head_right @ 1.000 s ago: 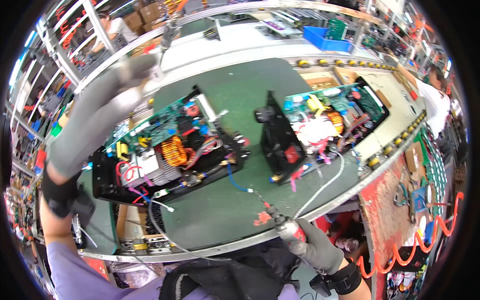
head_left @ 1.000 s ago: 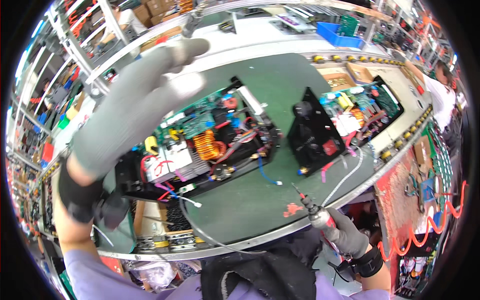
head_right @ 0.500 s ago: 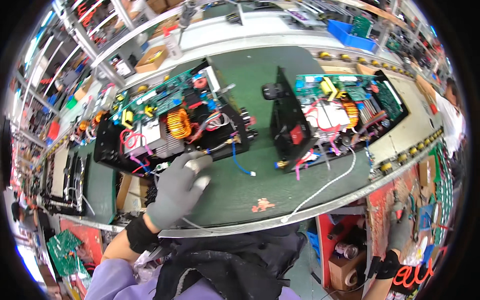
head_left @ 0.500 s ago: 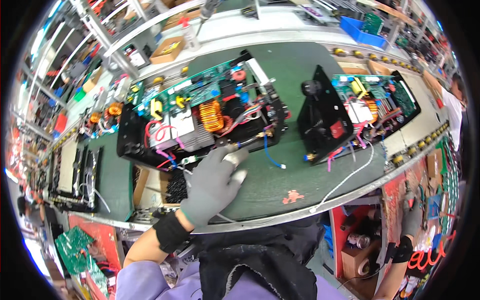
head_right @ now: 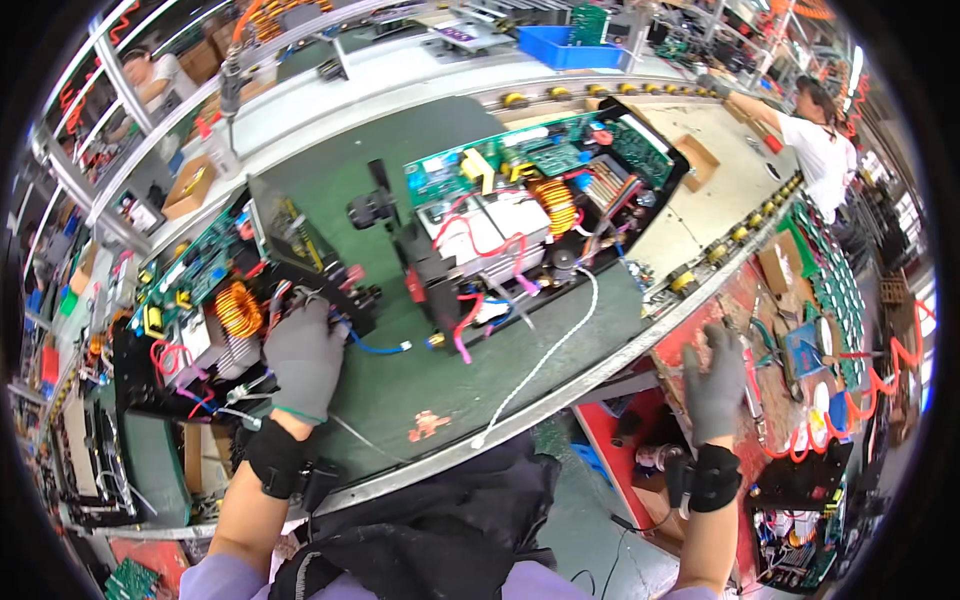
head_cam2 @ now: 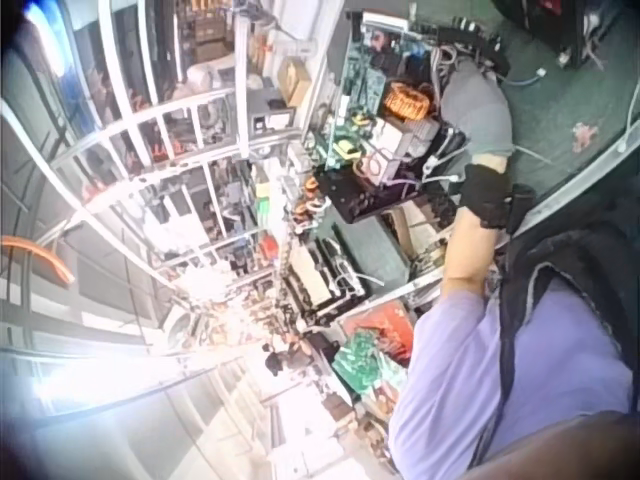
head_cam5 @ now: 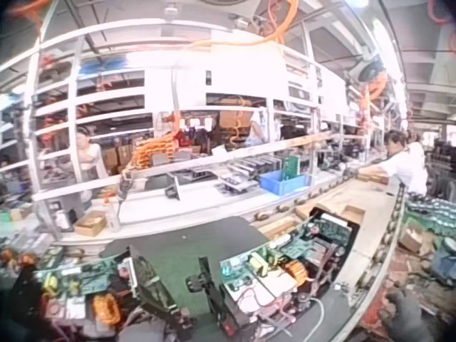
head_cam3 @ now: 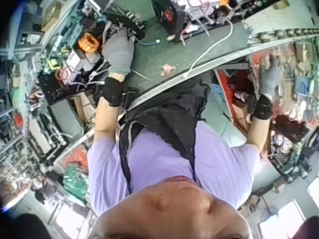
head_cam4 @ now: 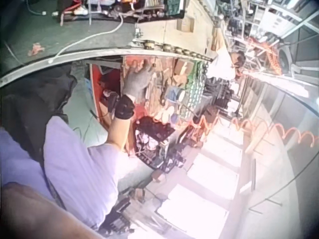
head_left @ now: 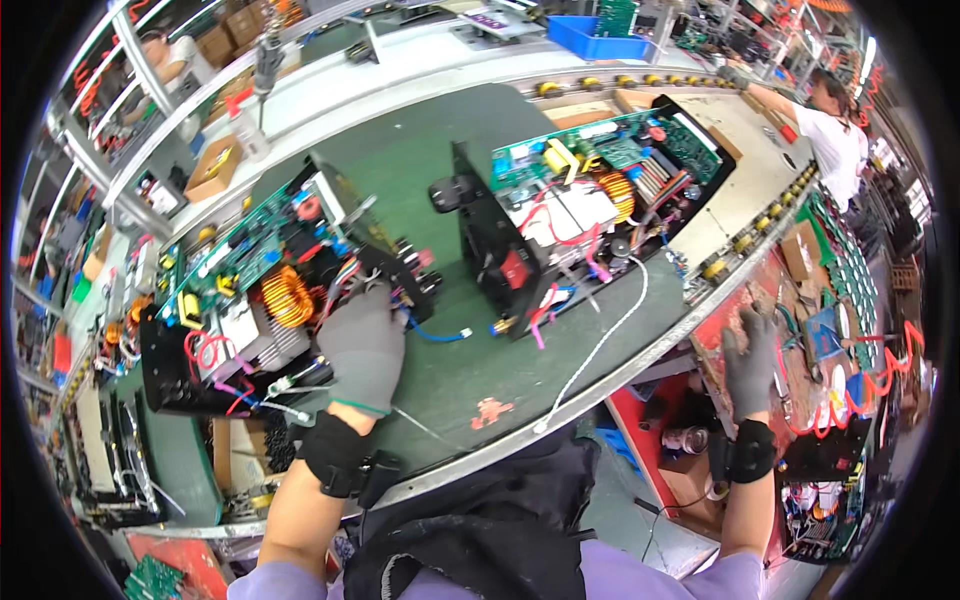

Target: Assembling and securing components inside an inverter chassis using a pneumatic screwdriver.

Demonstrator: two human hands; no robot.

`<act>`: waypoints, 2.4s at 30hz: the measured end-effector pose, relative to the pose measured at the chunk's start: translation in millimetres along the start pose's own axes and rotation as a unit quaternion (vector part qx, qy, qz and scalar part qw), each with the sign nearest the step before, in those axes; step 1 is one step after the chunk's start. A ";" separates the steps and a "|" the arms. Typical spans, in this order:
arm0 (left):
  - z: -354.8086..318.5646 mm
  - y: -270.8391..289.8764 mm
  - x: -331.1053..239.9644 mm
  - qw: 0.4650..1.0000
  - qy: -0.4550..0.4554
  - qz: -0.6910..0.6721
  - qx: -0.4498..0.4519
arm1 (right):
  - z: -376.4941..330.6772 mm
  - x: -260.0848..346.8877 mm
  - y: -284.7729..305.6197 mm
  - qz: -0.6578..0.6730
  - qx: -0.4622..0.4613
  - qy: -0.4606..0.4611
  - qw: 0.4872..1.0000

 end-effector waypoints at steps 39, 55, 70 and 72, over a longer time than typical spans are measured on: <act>4.0 -12.7 17.1 0.993 -0.064 -0.090 -0.043 | 32.6 -192.1 -11.1 -0.135 0.123 -0.388 0.904; 2.8 29.9 -3.2 0.999 -0.028 -0.017 -0.009 | 90.1 -238.0 -88.2 -0.115 0.252 -0.467 0.840; 20.7 149.4 -74.0 0.970 -0.085 -0.197 -0.117 | 109.8 -57.7 11.7 0.336 0.052 -0.062 0.938; 37.5 153.2 -93.8 0.938 -0.214 -0.182 -0.201 | 101.8 -9.0 11.4 0.134 0.128 0.040 0.982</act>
Point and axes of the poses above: each hand's wrist, its own z-axis towards the middle knuckle, its own y-axis out of the back of the hand, x = y × z, the point moved 3 cm from there along z, towards the middle knuckle, and after that the axes turned 1 degree about x, right-handed, at the moved point
